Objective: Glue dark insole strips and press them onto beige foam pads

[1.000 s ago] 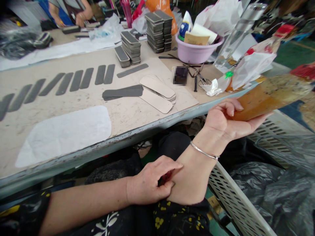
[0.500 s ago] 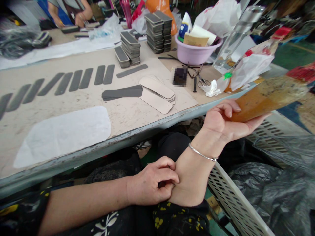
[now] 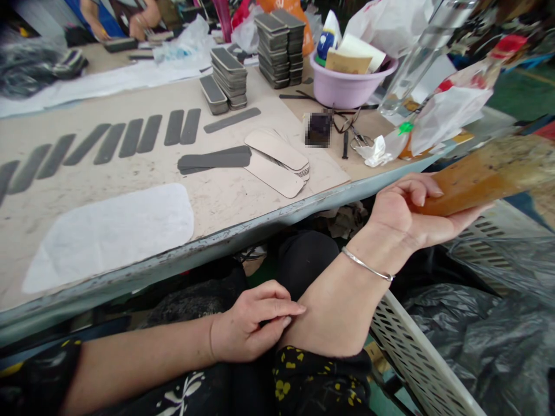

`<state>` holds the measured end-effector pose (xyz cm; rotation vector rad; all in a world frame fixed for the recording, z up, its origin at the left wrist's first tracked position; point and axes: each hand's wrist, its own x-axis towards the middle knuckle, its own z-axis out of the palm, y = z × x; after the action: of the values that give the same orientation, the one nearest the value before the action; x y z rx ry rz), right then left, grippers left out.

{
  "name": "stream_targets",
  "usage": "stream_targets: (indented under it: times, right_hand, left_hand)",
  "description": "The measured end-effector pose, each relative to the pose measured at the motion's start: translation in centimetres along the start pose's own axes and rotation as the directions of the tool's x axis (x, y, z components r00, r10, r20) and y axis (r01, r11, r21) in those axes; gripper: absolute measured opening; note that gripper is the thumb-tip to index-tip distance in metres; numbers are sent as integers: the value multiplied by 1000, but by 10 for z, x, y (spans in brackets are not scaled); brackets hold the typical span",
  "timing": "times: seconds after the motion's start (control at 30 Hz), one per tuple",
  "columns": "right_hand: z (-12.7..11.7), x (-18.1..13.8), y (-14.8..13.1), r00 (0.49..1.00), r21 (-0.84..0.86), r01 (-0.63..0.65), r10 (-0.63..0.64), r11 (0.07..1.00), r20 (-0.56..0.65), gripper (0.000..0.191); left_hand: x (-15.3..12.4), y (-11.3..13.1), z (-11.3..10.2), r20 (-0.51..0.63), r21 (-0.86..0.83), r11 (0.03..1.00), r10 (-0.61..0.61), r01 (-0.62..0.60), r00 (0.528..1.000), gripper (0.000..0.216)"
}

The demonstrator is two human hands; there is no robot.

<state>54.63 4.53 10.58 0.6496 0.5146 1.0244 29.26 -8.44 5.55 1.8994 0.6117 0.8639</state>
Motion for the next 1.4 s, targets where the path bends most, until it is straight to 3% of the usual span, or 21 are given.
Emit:
stream_targets:
  times: [0.17, 0.47, 0.57, 0.73, 0.97, 1.1, 1.23, 1.33, 1.4]
  right_hand:
    - [-1, -3, 5, 1000, -26, 15, -15, 1000, -12, 59]
    - [-1, -1, -1, 1000, -120, -15, 13, 993, -18, 43]
    - [1, -2, 1, 999, -74, 21, -23, 997, -30, 46]
    - [3, -4, 3, 997, -28, 68, -68, 997, -25, 58]
    - [3, 1, -3, 999, -31, -6, 5, 1000, -43, 59]
    - [2, -1, 2, 996, 111, -34, 43, 993, -82, 61]
    - [4, -5, 6, 996, 262, -12, 35, 965, -83, 61]
    - [6, -4, 2, 997, 192, 23, -9, 981, -71, 64]
    - [7, -3, 0, 998, 119, 44, -37, 992, -57, 65]
  left_hand:
    - [5, 0, 8, 87, 18, 1000, 3, -4, 996, 35]
    - [0, 1, 9, 179, -41, 999, 27, -20, 983, 12]
    - [-4, -2, 8, 149, -50, 999, -7, 15, 989, 12]
    - [-6, -4, 8, 177, -3, 1000, -20, 21, 984, 47]
    - [-1, -1, 8, 207, 20, 999, 36, -41, 978, 29]
    - [-4, -2, 7, 247, 15, 999, 34, -39, 969, 25]
    - [-10, -5, 5, 137, -37, 999, 27, -22, 990, 23]
    - [-13, -7, 4, 35, -91, 996, 22, -18, 999, 35]
    - [-13, -8, 5, 41, -122, 993, 8, -3, 999, 48]
